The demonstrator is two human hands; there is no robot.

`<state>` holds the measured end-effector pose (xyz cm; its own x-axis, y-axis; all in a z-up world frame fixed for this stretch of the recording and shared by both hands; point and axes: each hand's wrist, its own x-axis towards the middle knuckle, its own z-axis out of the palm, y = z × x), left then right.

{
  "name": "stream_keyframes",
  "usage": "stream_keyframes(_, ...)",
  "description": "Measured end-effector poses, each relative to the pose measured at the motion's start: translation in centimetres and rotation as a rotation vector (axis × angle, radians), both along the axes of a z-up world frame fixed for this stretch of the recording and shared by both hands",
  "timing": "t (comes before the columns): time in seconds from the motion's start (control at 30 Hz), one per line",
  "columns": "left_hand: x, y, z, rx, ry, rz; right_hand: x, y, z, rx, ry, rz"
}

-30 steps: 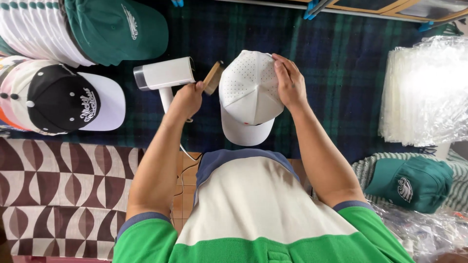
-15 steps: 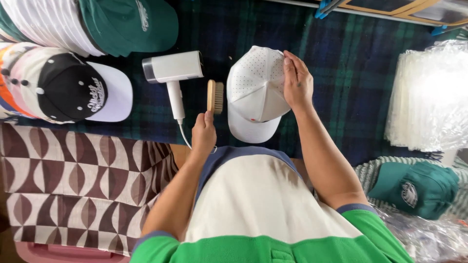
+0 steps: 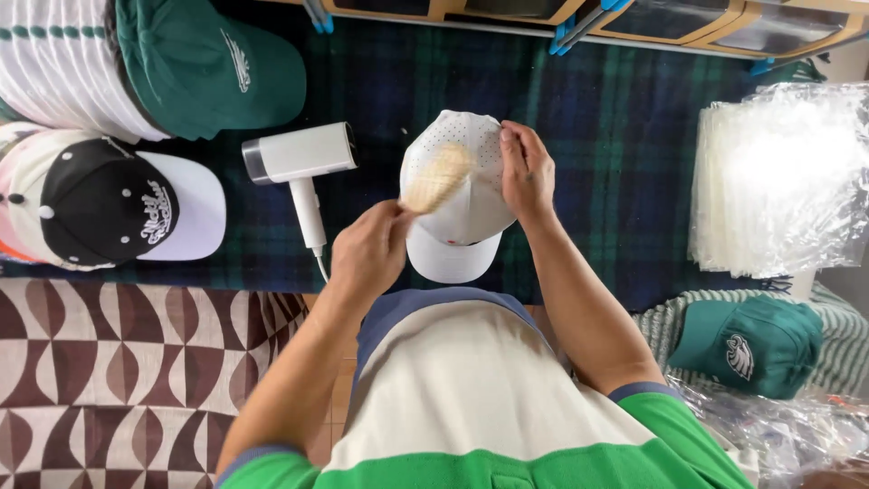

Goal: Cleaning and steaming a white baseball cap using a brush and a handheld steamer on a workspace.

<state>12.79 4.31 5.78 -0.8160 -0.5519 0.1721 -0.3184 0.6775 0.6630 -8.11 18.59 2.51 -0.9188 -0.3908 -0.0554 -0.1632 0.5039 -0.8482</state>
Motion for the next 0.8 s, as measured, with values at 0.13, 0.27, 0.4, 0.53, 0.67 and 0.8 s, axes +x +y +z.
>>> stream_keyframes(0.13,-5.4,-3.9,-0.6,-0.101,-0.192,-0.118,0.2,0.0,0.6,0.007,-0.053,-0.026)
stream_keyframes(0.27,-8.4,-9.5,-8.0,0.134,-0.371,-0.104,-1.0,0.4,-0.5,0.028,0.024,-0.007)
stream_keyframes(0.4,-7.8,-11.8,-5.6,0.157,-0.645,-0.059,-0.6,0.5,-1.0,-0.004,0.107,-0.037)
stream_keyframes(0.53,-11.1,-8.0,2.3,0.145,-0.384,-0.103,-0.1,1.4,-1.3,-0.053,0.026,-0.202)
stream_keyframes(0.67,-16.3,-7.0,8.7,0.209,-0.748,-0.362,0.9,0.2,0.7,-0.17,-0.239,-0.327)
stream_keyframes(0.8,-19.9,-8.7,5.0,0.185,-1.102,-0.268,0.3,0.6,1.4,0.016,-0.37,-0.33)
